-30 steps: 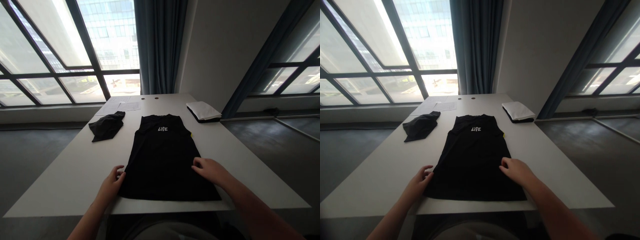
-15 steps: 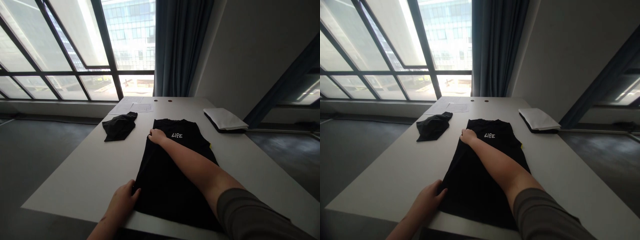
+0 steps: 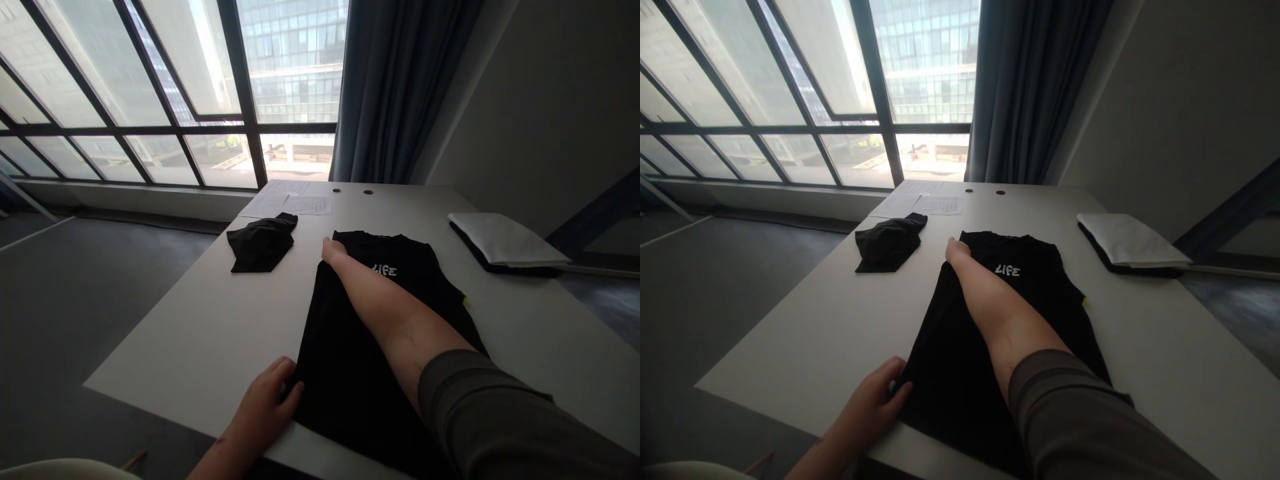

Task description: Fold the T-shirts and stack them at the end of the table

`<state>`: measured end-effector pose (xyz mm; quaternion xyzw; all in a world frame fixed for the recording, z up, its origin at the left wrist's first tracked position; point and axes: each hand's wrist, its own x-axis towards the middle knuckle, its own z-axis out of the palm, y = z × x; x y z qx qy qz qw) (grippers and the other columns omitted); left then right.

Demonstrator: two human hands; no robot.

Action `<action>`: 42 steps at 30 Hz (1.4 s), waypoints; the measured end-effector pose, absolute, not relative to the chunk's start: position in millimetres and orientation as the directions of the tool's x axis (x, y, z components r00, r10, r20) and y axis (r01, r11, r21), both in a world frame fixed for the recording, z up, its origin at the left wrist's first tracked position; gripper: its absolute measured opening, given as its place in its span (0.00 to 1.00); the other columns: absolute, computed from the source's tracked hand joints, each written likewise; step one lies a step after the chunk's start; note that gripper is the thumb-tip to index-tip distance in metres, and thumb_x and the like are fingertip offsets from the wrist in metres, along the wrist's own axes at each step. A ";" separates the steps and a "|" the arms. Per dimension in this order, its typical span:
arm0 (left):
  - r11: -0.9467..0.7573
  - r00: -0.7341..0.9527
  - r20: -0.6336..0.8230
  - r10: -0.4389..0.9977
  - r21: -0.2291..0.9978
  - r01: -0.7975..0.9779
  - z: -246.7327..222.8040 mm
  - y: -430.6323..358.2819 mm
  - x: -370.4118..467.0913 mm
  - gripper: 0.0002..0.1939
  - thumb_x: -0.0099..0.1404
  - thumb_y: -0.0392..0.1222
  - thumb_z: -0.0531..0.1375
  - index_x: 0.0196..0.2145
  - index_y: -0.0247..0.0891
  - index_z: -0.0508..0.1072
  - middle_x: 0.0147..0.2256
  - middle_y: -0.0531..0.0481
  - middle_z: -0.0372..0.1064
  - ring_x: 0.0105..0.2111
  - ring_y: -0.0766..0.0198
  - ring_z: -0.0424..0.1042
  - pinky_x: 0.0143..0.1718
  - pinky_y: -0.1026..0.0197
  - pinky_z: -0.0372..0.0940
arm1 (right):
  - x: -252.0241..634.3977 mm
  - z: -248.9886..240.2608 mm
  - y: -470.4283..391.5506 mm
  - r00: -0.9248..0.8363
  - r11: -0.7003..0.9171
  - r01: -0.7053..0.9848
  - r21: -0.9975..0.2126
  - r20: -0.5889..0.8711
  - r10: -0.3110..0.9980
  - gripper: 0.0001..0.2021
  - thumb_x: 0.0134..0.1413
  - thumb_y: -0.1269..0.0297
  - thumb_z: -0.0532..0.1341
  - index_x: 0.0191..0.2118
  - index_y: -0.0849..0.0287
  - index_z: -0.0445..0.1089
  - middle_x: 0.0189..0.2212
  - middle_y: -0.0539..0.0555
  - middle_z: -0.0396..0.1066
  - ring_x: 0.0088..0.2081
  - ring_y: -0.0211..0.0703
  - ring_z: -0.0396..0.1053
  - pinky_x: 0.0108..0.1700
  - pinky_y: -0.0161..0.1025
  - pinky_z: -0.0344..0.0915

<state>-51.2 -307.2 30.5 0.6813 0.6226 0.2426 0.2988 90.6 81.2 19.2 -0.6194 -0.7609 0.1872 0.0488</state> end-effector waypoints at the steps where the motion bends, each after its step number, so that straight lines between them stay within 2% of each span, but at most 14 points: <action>1: -0.067 0.110 -0.011 0.994 0.731 0.679 33.0 -306.6 -51.6 0.04 0.68 0.39 0.53 0.34 0.42 0.65 0.36 0.49 0.70 0.35 0.62 0.70 0.38 0.61 0.64 | 94.0 20.5 83.2 -0.248 0.188 0.914 -0.361 -0.129 0.960 0.26 0.62 0.60 0.63 0.63 0.61 0.68 0.53 0.68 0.75 0.50 0.55 0.75 0.50 0.43 0.69; 6: -0.155 0.084 0.132 0.988 0.752 0.640 51.8 -308.6 -44.9 0.03 0.69 0.39 0.53 0.35 0.42 0.64 0.45 0.46 0.71 0.34 0.64 0.70 0.35 0.62 0.66 | 122.2 38.7 92.5 -0.285 0.267 0.882 -0.389 0.013 0.959 0.18 0.63 0.60 0.61 0.56 0.58 0.75 0.48 0.58 0.79 0.47 0.46 0.75 0.49 0.34 0.67; 10: -0.293 0.175 0.238 0.955 0.691 0.660 66.5 -310.4 -20.1 0.05 0.66 0.34 0.54 0.33 0.42 0.61 0.43 0.48 0.70 0.38 0.63 0.71 0.39 0.61 0.66 | 168.3 49.6 94.3 -0.256 0.267 0.889 -0.371 0.080 0.963 0.17 0.63 0.62 0.57 0.52 0.58 0.78 0.46 0.56 0.80 0.46 0.44 0.76 0.47 0.32 0.66; 13: -0.355 0.285 0.213 0.934 0.603 0.714 71.1 -308.4 7.5 0.07 0.63 0.32 0.55 0.32 0.43 0.61 0.38 0.50 0.69 0.34 0.63 0.69 0.36 0.61 0.64 | 207.9 44.5 88.7 -0.215 0.235 0.912 -0.337 0.096 0.972 0.17 0.62 0.64 0.56 0.49 0.57 0.80 0.46 0.56 0.80 0.48 0.46 0.75 0.48 0.34 0.66; 16: -0.401 0.412 0.092 0.907 0.494 0.772 71.3 -304.6 33.3 0.06 0.62 0.34 0.59 0.33 0.42 0.65 0.37 0.51 0.70 0.35 0.61 0.70 0.36 0.60 0.64 | 238.0 29.2 79.1 -0.183 0.194 0.935 -0.298 0.065 0.981 0.15 0.59 0.66 0.59 0.45 0.58 0.82 0.46 0.58 0.79 0.48 0.50 0.75 0.51 0.37 0.67; 18: -0.428 0.477 0.007 0.879 0.453 0.782 70.2 -301.7 46.2 0.06 0.62 0.40 0.64 0.34 0.43 0.68 0.36 0.52 0.70 0.36 0.60 0.71 0.38 0.59 0.66 | 248.3 17.7 72.8 -0.176 0.183 0.943 -0.278 0.049 0.983 0.16 0.59 0.65 0.59 0.48 0.58 0.81 0.50 0.61 0.77 0.51 0.53 0.73 0.54 0.40 0.67; 20: -0.443 0.502 -0.022 0.865 0.437 0.783 66.5 -297.9 55.2 0.08 0.63 0.46 0.66 0.36 0.43 0.71 0.37 0.51 0.72 0.38 0.57 0.72 0.41 0.57 0.68 | 250.5 7.8 68.4 -0.175 0.185 0.946 -0.266 0.059 0.983 0.20 0.63 0.62 0.57 0.57 0.58 0.76 0.56 0.64 0.72 0.57 0.57 0.68 0.58 0.45 0.65; 23: -0.463 0.479 0.058 0.876 0.384 0.799 50.7 -289.1 62.6 0.11 0.68 0.46 0.62 0.46 0.42 0.74 0.50 0.44 0.73 0.51 0.52 0.71 0.53 0.50 0.67 | 243.2 -3.2 66.5 -0.197 0.206 0.943 -0.260 0.062 0.978 0.26 0.68 0.55 0.53 0.68 0.56 0.64 0.66 0.65 0.61 0.65 0.60 0.58 0.64 0.52 0.58; 27: -0.522 0.515 0.093 0.852 0.216 0.825 12.6 -277.3 64.1 0.30 0.71 0.47 0.59 0.68 0.41 0.61 0.70 0.40 0.54 0.69 0.44 0.54 0.66 0.39 0.57 | 230.4 -16.7 68.8 -0.219 0.206 0.944 -0.258 -0.021 0.976 0.31 0.69 0.50 0.51 0.73 0.55 0.55 0.73 0.63 0.48 0.72 0.61 0.45 0.70 0.60 0.44; 31: -0.548 0.546 0.061 0.836 0.136 0.825 -14.9 -274.0 60.1 0.37 0.71 0.49 0.58 0.73 0.47 0.51 0.74 0.43 0.42 0.72 0.45 0.46 0.69 0.38 0.51 | 224.4 -27.4 70.8 -0.203 0.181 0.948 -0.262 -0.059 0.977 0.34 0.71 0.49 0.46 0.76 0.58 0.45 0.76 0.62 0.37 0.75 0.58 0.36 0.72 0.60 0.33; 34: -0.558 0.558 0.037 0.829 0.127 0.820 -15.8 -274.5 57.5 0.37 0.71 0.50 0.59 0.73 0.52 0.50 0.75 0.45 0.37 0.73 0.44 0.44 0.69 0.38 0.50 | 226.5 -25.5 73.6 -0.213 0.192 0.943 -0.273 -0.049 0.976 0.35 0.70 0.47 0.48 0.75 0.57 0.47 0.75 0.61 0.39 0.74 0.57 0.37 0.72 0.58 0.36; 36: -0.558 0.560 0.020 0.828 0.136 0.819 -7.5 -274.1 58.2 0.36 0.71 0.49 0.59 0.72 0.52 0.52 0.74 0.45 0.39 0.72 0.43 0.45 0.69 0.38 0.51 | 237.2 -18.0 77.9 -0.224 0.214 0.935 -0.282 -0.001 0.975 0.34 0.70 0.46 0.49 0.75 0.55 0.50 0.75 0.60 0.41 0.74 0.56 0.38 0.72 0.55 0.38; 39: -0.537 0.544 0.024 0.839 0.198 0.820 14.6 -270.2 67.5 0.30 0.70 0.47 0.60 0.67 0.48 0.63 0.71 0.43 0.52 0.69 0.44 0.53 0.66 0.39 0.55 | 277.9 -2.9 87.5 -0.188 0.216 0.933 -0.288 0.121 0.975 0.31 0.72 0.49 0.47 0.73 0.55 0.54 0.74 0.59 0.45 0.74 0.55 0.39 0.72 0.50 0.39; 42: -0.616 0.642 0.014 0.767 0.297 0.729 38.1 -260.3 90.3 0.20 0.70 0.46 0.60 0.58 0.45 0.71 0.62 0.45 0.66 0.62 0.49 0.64 0.61 0.44 0.61 | 344.0 5.3 94.0 -0.108 0.153 0.943 -0.297 0.163 0.981 0.27 0.72 0.54 0.47 0.67 0.61 0.66 0.68 0.65 0.60 0.69 0.58 0.52 0.70 0.51 0.45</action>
